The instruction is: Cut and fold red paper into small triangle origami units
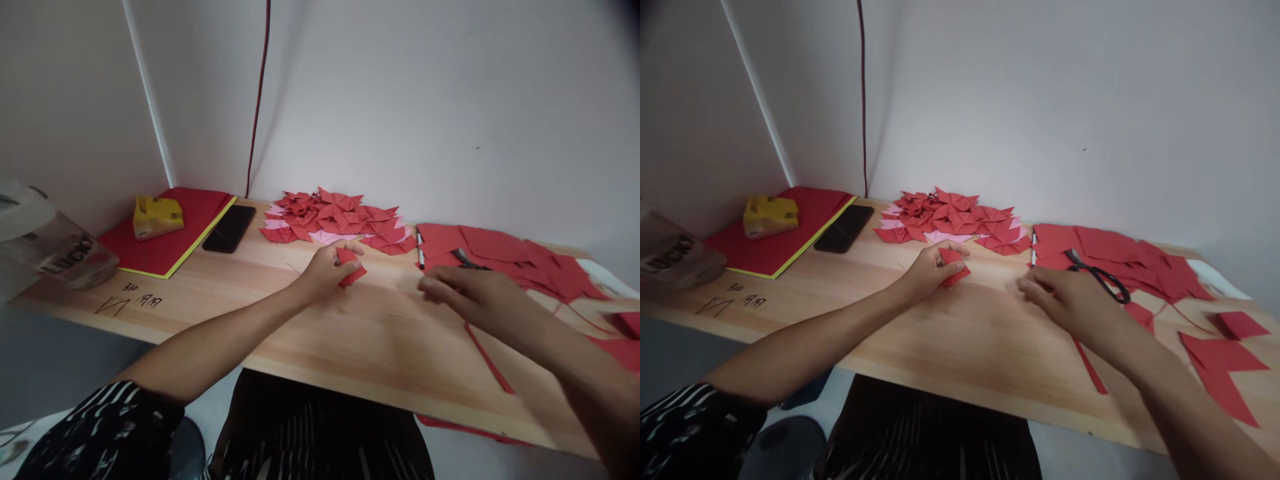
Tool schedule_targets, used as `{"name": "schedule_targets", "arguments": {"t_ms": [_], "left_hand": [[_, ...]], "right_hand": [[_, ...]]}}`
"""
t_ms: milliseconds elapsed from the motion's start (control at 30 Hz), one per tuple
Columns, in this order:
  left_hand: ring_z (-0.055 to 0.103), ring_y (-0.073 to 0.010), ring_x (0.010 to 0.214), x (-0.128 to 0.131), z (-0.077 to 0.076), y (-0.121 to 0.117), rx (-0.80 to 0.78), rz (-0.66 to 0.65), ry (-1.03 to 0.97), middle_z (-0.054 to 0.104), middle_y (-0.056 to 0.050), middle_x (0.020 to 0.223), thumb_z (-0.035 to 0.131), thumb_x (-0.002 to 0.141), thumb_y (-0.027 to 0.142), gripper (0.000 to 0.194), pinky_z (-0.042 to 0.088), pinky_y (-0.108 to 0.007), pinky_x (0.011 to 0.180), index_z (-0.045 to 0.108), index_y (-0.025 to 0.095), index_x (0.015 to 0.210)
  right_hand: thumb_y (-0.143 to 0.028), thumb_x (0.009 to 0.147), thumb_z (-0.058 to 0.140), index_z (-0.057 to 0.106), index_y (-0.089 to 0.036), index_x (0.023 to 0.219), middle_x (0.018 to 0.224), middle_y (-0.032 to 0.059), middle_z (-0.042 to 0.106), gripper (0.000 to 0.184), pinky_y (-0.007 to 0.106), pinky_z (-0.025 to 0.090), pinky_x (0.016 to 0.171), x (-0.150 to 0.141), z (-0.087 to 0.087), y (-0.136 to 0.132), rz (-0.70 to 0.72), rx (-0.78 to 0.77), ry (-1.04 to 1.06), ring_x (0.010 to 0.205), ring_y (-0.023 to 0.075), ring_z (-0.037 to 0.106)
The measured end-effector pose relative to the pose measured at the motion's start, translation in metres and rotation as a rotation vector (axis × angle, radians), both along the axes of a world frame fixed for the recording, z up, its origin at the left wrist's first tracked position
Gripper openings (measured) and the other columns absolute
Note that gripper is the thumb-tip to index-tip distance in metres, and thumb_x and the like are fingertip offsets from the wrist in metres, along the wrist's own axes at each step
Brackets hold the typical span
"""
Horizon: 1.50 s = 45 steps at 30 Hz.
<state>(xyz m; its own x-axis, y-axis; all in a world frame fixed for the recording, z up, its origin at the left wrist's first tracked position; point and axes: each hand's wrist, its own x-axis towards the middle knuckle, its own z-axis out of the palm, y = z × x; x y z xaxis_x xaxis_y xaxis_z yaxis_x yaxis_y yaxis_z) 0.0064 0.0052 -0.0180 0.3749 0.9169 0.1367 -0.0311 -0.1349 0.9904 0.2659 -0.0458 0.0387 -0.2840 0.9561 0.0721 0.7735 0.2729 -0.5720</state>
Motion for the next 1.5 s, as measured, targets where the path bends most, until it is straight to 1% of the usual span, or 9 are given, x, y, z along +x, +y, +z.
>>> {"name": "schedule_targets", "arguments": {"t_ms": [100, 267, 467, 633, 833, 1033, 1233, 1400, 1500], "left_hand": [[0.05, -0.0068, 0.053, -0.001, 0.003, -0.002, 0.062, 0.011, 0.042, 0.056, 0.003, 0.07, 0.064, 0.081, 0.03, 0.03, 0.039, -0.018, 0.051, 0.058, 0.015, 0.106], [0.053, -0.0087, 0.06, -0.005, 0.004, -0.002, 0.1, 0.066, 0.079, 0.061, 0.001, 0.077, 0.065, 0.081, 0.034, 0.03, 0.041, -0.02, 0.055, 0.059, 0.017, 0.105], [0.043, -0.008, 0.041, -0.005, -0.001, 0.005, -0.048, 0.072, 0.052, 0.049, 0.007, 0.052, 0.064, 0.082, 0.043, 0.034, 0.032, -0.019, 0.041, 0.057, 0.018, 0.104], [0.048, -0.0095, 0.045, -0.008, 0.0, 0.01, -0.162, 0.041, -0.22, 0.051, 0.004, 0.059, 0.043, 0.09, 0.06, 0.049, 0.035, -0.02, 0.042, 0.052, 0.017, 0.112], [0.059, -0.0116, 0.078, -0.01, -0.001, 0.016, -0.164, -0.07, -0.094, 0.062, -0.004, 0.094, 0.078, 0.071, 0.034, 0.048, 0.045, -0.021, 0.065, 0.06, 0.018, 0.112], [0.065, -0.0139, 0.074, -0.005, 0.001, 0.012, -0.214, -0.183, -0.178, 0.064, -0.005, 0.092, 0.078, 0.072, 0.027, 0.026, 0.05, -0.029, 0.075, 0.065, 0.016, 0.091], [0.062, -0.0139, 0.069, -0.006, -0.003, 0.011, -0.27, -0.198, -0.248, 0.062, -0.002, 0.074, 0.072, 0.078, 0.028, 0.018, 0.048, -0.03, 0.074, 0.062, 0.013, 0.084], [0.058, -0.0109, 0.068, -0.008, -0.004, 0.012, -0.274, -0.044, -0.222, 0.065, -0.005, 0.083, 0.072, 0.076, 0.026, 0.022, 0.043, -0.022, 0.063, 0.065, 0.011, 0.092], [0.056, -0.0085, 0.06, -0.007, -0.003, 0.012, -0.28, -0.046, -0.191, 0.066, -0.004, 0.078, 0.071, 0.077, 0.029, 0.025, 0.04, -0.021, 0.058, 0.063, 0.012, 0.094]], "right_hand": [[-0.046, 0.095, 0.042, 0.063, -0.022, 0.09, 0.085, 0.0066, 0.071, 0.033, 0.031, 0.047, 0.066, -0.049, -0.005, 0.017, 0.082, -0.075, 0.044, 0.073, 0.0193, 0.065], [-0.039, 0.095, 0.039, 0.053, -0.02, 0.069, 0.068, 0.0025, 0.061, 0.035, 0.027, 0.043, 0.061, -0.083, -0.03, 0.041, 0.172, -0.072, 0.177, 0.063, 0.0144, 0.057], [-0.043, 0.096, 0.036, 0.043, -0.022, 0.063, 0.056, -0.0023, 0.05, 0.04, 0.027, 0.037, 0.058, -0.09, -0.05, 0.051, 0.13, -0.066, 0.281, 0.055, 0.0126, 0.047], [-0.053, 0.097, 0.033, 0.042, -0.021, 0.064, 0.056, -0.0035, 0.049, 0.047, 0.025, 0.036, 0.052, -0.084, -0.058, 0.054, 0.065, -0.183, 0.43, 0.048, 0.0098, 0.043], [-0.059, 0.093, 0.042, 0.045, -0.019, 0.069, 0.061, -0.0041, 0.047, 0.047, 0.023, 0.029, 0.048, -0.073, -0.058, 0.054, 0.198, -0.448, 0.743, 0.049, 0.0069, 0.038], [-0.054, 0.082, 0.06, 0.048, -0.019, 0.069, 0.056, -0.0053, 0.044, 0.039, 0.021, 0.029, 0.045, -0.083, -0.056, 0.048, 0.249, -0.744, 0.954, 0.046, 0.0061, 0.037], [-0.062, 0.084, 0.053, 0.056, -0.018, 0.078, 0.059, -0.0032, 0.051, 0.045, 0.022, 0.032, 0.044, -0.082, -0.062, 0.048, 0.221, -0.66, 0.862, 0.047, 0.0075, 0.042], [-0.063, 0.087, 0.048, 0.05, -0.018, 0.072, 0.063, -0.0023, 0.052, 0.047, 0.021, 0.033, 0.043, -0.08, -0.062, 0.051, 0.055, -0.429, 0.822, 0.048, 0.0072, 0.044], [-0.058, 0.091, 0.046, 0.051, -0.019, 0.074, 0.066, -0.0017, 0.053, 0.044, 0.021, 0.035, 0.045, -0.079, -0.058, 0.052, -0.021, -0.323, 0.841, 0.05, 0.0073, 0.045]]}}
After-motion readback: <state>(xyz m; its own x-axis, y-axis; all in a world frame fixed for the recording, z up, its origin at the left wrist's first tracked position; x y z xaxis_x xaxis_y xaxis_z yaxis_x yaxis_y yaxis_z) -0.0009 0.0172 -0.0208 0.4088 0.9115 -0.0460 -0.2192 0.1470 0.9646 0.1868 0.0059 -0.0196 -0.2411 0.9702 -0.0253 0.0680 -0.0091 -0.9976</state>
